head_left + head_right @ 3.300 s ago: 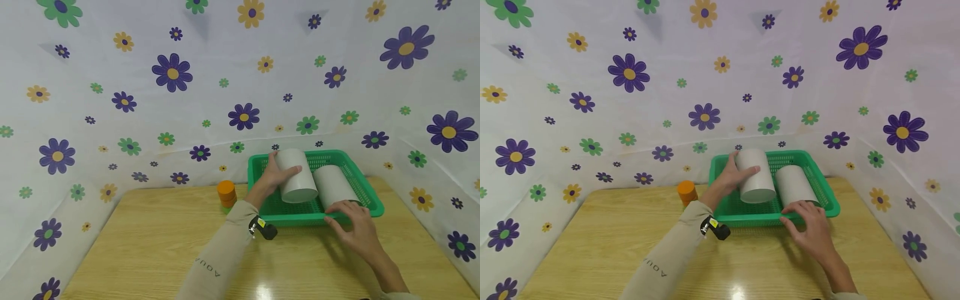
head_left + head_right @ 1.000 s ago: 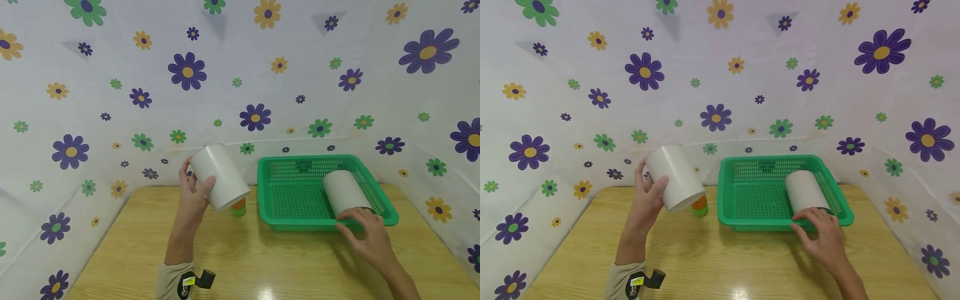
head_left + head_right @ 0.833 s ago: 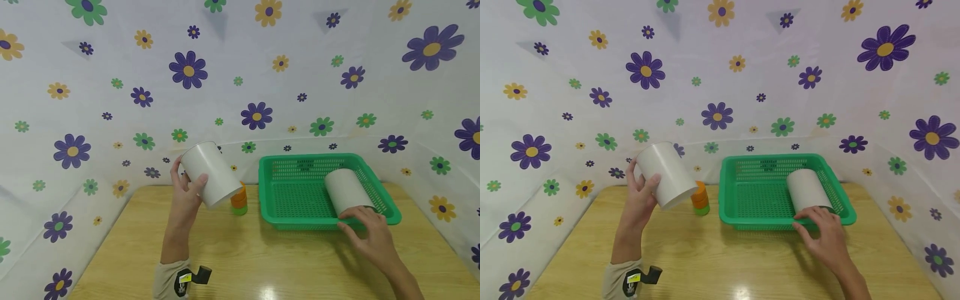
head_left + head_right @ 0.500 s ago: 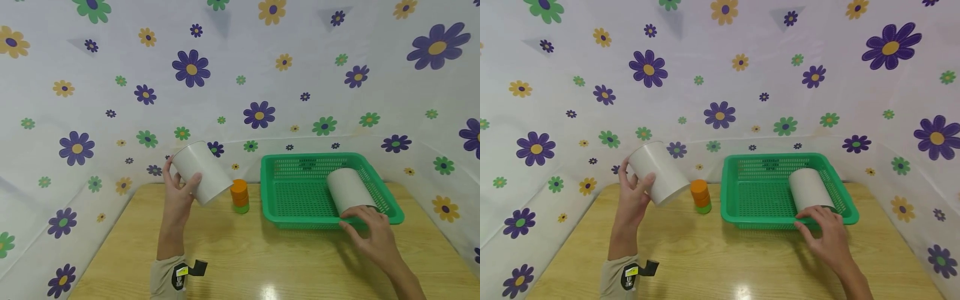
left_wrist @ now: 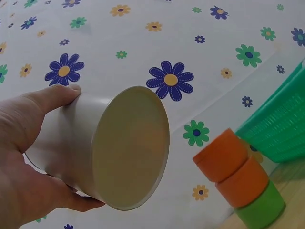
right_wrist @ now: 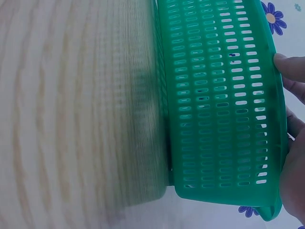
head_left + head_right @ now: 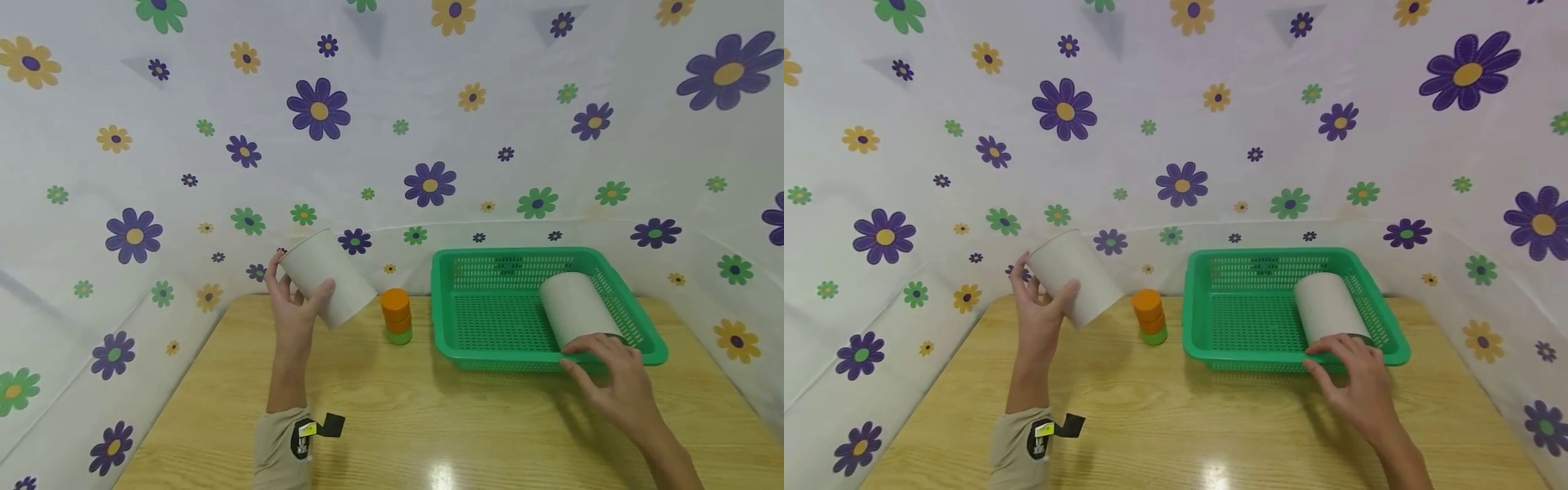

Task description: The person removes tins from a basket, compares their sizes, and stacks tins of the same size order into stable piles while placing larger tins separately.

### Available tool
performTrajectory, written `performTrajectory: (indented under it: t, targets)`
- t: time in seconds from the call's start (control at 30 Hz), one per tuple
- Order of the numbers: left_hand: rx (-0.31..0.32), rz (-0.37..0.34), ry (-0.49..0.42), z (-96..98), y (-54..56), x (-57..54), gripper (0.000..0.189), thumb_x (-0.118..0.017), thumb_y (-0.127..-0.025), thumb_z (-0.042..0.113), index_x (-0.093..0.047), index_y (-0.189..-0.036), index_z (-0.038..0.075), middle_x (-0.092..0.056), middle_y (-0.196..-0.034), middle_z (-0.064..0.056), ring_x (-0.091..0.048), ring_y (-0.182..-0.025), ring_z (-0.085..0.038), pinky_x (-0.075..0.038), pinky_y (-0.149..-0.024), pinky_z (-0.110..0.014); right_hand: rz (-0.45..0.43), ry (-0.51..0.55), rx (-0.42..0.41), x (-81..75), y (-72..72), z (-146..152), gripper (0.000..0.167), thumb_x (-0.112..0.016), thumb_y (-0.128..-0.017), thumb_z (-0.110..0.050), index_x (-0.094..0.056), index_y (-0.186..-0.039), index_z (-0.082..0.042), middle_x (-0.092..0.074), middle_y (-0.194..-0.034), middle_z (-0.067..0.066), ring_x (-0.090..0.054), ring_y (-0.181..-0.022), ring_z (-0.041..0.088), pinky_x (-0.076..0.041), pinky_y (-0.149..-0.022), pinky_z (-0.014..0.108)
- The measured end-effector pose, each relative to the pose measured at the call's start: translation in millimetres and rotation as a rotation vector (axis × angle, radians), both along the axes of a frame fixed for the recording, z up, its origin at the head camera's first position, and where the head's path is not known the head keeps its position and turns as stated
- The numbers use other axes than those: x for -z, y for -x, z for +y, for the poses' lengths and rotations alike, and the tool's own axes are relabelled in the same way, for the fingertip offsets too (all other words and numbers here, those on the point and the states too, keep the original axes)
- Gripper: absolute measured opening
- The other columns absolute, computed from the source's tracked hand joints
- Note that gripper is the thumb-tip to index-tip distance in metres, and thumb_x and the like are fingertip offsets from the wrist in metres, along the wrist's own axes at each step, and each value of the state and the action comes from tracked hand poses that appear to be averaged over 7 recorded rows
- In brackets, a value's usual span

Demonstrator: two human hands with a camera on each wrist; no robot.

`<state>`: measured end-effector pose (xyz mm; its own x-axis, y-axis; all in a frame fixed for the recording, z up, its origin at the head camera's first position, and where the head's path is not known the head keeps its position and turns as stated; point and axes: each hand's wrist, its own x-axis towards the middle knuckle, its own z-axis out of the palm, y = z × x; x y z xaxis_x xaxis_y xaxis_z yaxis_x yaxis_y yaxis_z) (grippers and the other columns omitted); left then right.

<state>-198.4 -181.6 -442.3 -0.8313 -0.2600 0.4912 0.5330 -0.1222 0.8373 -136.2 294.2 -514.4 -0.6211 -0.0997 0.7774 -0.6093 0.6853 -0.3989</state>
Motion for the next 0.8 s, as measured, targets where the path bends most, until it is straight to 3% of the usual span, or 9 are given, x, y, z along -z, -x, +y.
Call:
performTrajectory:
  t: [0.53, 0.8]
  targets:
    - [-0.124, -0.056, 0.099, 2.7, 21.4, 23.4, 0.101, -0.087, -0.083, 0.012, -0.024, -0.158, 0.038, -0.023, -0.162, -0.009, -0.045, -0.136, -0.039, -0.047, -0.102, -0.064, -0.005, 0.001, 0.006, 0.9, 1.4, 1.5, 0.035, -0.085, -0.072, 0.004, -0.072, -0.094, -0.02, -0.067, -0.099, -0.006, -0.047, -0.105, -0.003, -0.026, -0.08, 0.048]
    - [-0.165, -0.063, 0.148, 3.8, 31.4, 39.8, 0.103, -0.086, -0.085, 0.015, -0.019, -0.162, 0.029, -0.019, -0.164, -0.011, -0.042, -0.136, -0.041, -0.046, -0.101, -0.066, -0.004, 0.001, 0.005, 1.0, 1.6, 2.2, 0.035, -0.085, -0.073, 0.004, -0.072, -0.095, -0.02, -0.067, -0.099, -0.006, -0.047, -0.106, -0.003, -0.026, -0.079, 0.049]
